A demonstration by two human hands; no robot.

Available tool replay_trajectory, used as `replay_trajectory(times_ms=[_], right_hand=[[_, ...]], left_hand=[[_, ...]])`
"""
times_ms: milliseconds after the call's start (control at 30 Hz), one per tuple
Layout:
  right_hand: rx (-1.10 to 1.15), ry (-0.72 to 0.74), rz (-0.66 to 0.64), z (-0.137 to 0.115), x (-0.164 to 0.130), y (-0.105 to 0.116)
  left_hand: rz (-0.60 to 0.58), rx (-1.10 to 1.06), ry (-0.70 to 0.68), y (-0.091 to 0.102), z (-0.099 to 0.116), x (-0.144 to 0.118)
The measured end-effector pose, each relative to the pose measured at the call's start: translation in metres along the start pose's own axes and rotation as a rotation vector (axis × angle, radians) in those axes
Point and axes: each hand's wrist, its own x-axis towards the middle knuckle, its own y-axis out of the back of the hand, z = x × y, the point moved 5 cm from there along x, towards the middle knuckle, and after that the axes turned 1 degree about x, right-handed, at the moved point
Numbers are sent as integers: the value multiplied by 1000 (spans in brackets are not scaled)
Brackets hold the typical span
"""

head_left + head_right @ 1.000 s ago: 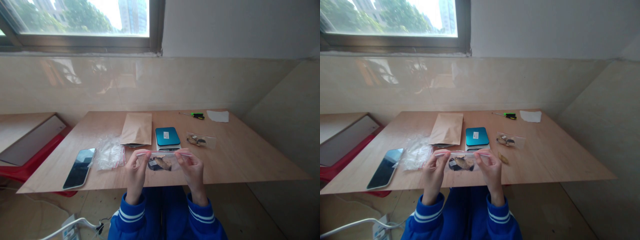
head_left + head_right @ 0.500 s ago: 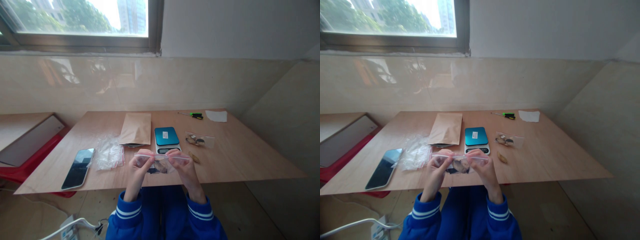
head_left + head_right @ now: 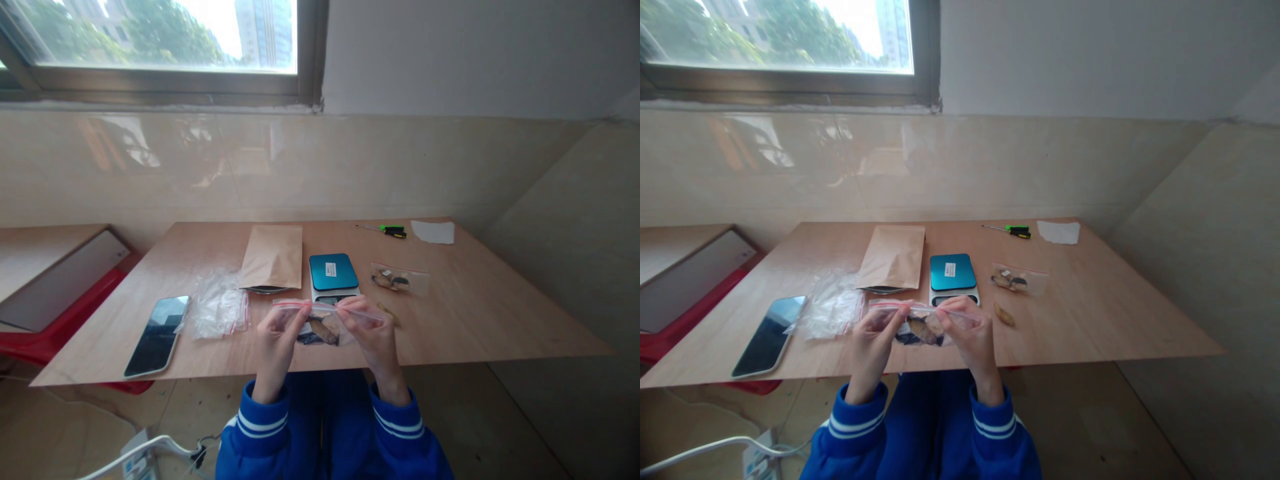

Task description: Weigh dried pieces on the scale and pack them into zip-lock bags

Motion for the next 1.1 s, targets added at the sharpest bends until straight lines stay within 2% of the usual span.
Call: replay_trajectory(times_ms=[100, 300, 433, 567, 767, 1000, 1100], right_hand=[[32, -28, 7, 1, 1, 0], [180, -206, -158, 8, -1, -3], [217, -241, -228, 8, -2, -8], [173, -229, -179, 7, 1, -11], [125, -125, -38, 4, 2, -9], [187, -145, -127, 0, 2, -18], [170, -139, -101, 0, 3, -19]], left_hand=[[14, -32, -18, -3, 3, 0], [-99, -149, 52, -8, 6, 1], [-113, -148, 89, -7, 4, 0], [-116, -159, 88, -9, 4, -1], [-117, -154, 40, -14, 3, -2], [-107, -99, -17, -12, 0, -1], [-112, -73, -51, -14, -2, -1]])
